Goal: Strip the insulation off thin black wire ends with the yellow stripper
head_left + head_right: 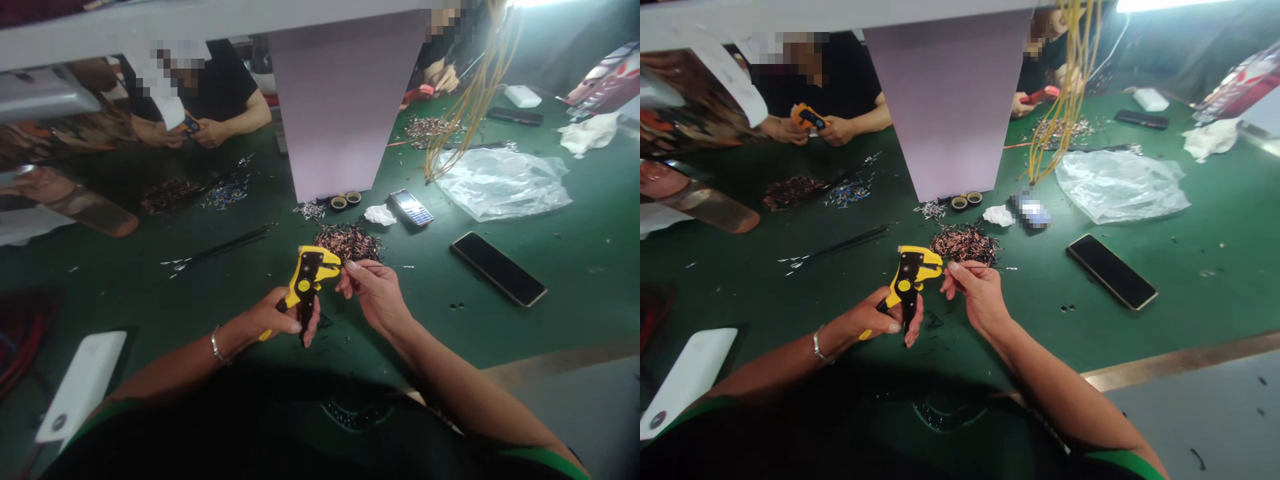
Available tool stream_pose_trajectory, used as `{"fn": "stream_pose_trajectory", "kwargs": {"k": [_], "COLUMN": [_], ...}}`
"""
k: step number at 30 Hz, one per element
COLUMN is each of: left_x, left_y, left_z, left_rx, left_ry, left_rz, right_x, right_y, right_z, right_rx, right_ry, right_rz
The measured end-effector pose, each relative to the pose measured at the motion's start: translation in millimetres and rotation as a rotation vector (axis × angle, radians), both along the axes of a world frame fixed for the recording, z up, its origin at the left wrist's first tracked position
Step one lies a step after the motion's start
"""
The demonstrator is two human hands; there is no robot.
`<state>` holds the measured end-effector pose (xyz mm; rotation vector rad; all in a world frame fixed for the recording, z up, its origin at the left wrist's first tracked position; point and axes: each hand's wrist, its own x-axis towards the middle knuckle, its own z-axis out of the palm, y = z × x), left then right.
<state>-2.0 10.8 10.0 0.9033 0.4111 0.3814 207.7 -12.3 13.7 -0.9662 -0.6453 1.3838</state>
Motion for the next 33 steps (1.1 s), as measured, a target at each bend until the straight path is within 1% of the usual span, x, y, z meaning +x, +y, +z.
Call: {"fn": "stream_pose_trajectory", "kwargs": {"k": [6,15,23,28,33], "left_x": [-0.8,-1.2,0.0,0.1,-1.1], "left_y": [0.6,0.2,-2.0,-3.5,-5.6], "left_z": [-3.8,-3.4,-4.1,-3.9,-3.2], "left_rx": [0.004,0.022,0.024,0.027,0.039], "left_ry": [0.003,0.000,0.025,0.015,0.047], "left_rz": [0.002,-0.002,0.027,0.055,0.069], "right_x": [-1.3,-2.1,0.1,0.2,2.0], "right_y": [-2.0,-1.3,-1.0,-0.2,1.0], "right_z": [-1.9,-1.7,-5.6,-3.6,-1.6], "right_rx": [0.019,0.028,0.011,0.018,0.012], "right_ry": [-0.042,-0.031,-0.034,-0.013,0.010], "right_rz": [0.001,0.007,0.025,0.039,0.049]}}
